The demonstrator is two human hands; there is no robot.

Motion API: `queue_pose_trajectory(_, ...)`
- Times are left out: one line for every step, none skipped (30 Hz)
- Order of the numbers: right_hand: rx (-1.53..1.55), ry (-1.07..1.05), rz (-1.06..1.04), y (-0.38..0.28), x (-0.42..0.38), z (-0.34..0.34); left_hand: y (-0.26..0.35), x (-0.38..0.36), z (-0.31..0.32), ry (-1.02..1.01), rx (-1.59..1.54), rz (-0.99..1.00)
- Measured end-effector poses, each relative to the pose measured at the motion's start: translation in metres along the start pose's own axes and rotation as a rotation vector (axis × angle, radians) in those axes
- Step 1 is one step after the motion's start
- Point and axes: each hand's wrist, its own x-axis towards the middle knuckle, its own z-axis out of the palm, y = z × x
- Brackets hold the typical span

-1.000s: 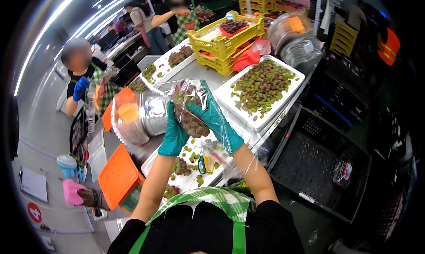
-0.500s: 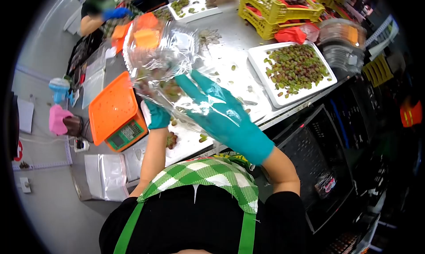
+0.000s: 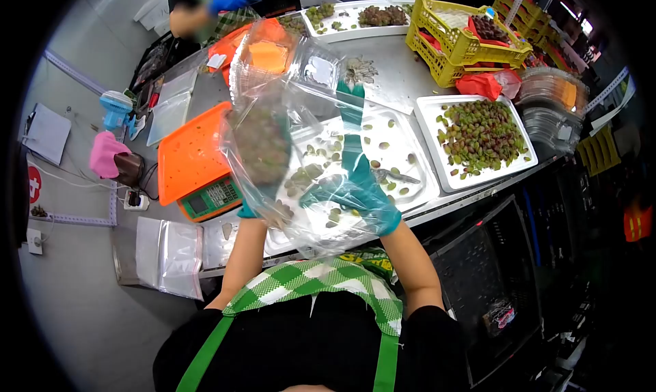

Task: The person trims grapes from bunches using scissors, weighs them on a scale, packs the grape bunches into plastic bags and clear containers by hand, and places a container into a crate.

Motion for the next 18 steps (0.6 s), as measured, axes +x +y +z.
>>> queue_pose_trajectory(0.011, -0.078, -0.115, -0.018, 0.013, 0.003, -0.013, -0.004, -0.001, 0.052, 0.103, 0.013)
queue_pose_trajectory(0.016, -0.149, -0.220, -0.032, 0.026, 0.006, -0.025, -0.008, -0.002, 0.103, 0.199, 0.017)
queue_pose_trajectory(0.011, -0.219, -0.302, -0.045, 0.037, 0.009, -0.033, -0.014, -0.002, 0.147, 0.285, 0.006)
queue_pose_trajectory(-0.017, -0.289, -0.342, -0.054, 0.042, 0.012, -0.040, -0.022, -0.001, 0.175, 0.346, -0.018)
queue_pose_trajectory(-0.071, -0.363, -0.338, -0.062, 0.045, 0.017, -0.043, -0.030, 0.000, 0.189, 0.386, -0.039)
queue_pose_trajectory(-0.158, -0.456, -0.293, -0.067, 0.041, 0.020, -0.045, -0.037, 0.001, 0.195, 0.413, -0.056)
queue_pose_trajectory(-0.250, -0.554, -0.254, -0.073, 0.038, 0.024, -0.046, -0.043, 0.001, 0.199, 0.434, -0.064)
queue_pose_trajectory(-0.344, -0.652, -0.223, -0.079, 0.035, 0.028, -0.047, -0.046, 0.002, 0.203, 0.443, -0.064)
queue_pose_trajectory(-0.362, -0.604, -0.286, -0.078, 0.027, 0.031, -0.049, -0.051, 0.002, 0.211, 0.456, -0.057)
queue_pose_trajectory(-0.371, -0.724, -0.182, -0.078, 0.022, 0.030, -0.050, -0.051, 0.003, 0.214, 0.465, -0.049)
queue_pose_trajectory(-0.378, -0.843, -0.077, -0.081, 0.017, 0.025, -0.051, -0.051, 0.004, 0.213, 0.467, -0.041)
queue_pose_trajectory(-0.086, -0.723, -0.101, -0.088, 0.013, 0.015, -0.052, -0.048, 0.005, 0.214, 0.474, -0.024)
queue_pose_trajectory(0.024, -0.607, -0.097, -0.087, 0.005, 0.009, -0.054, -0.045, 0.007, 0.219, 0.476, -0.004)
queue_pose_trajectory(0.132, -0.492, -0.092, -0.083, -0.005, 0.005, -0.055, -0.041, 0.009, 0.221, 0.480, 0.019)
queue_pose_trajectory(0.239, -0.376, -0.088, -0.078, -0.016, 0.002, -0.055, -0.035, 0.012, 0.210, 0.484, 0.043)
queue_pose_trajectory(0.617, -0.185, 0.085, -0.069, -0.034, 0.003, -0.055, -0.030, 0.015, 0.203, 0.490, 0.065)
queue_pose_trajectory(0.779, 0.017, 0.122, -0.059, -0.050, 0.006, -0.053, -0.025, 0.016, 0.180, 0.494, 0.090)
queue_pose_trajectory(0.875, 0.246, 0.172, -0.047, -0.064, 0.012, -0.048, -0.021, 0.015, 0.141, 0.497, 0.112)
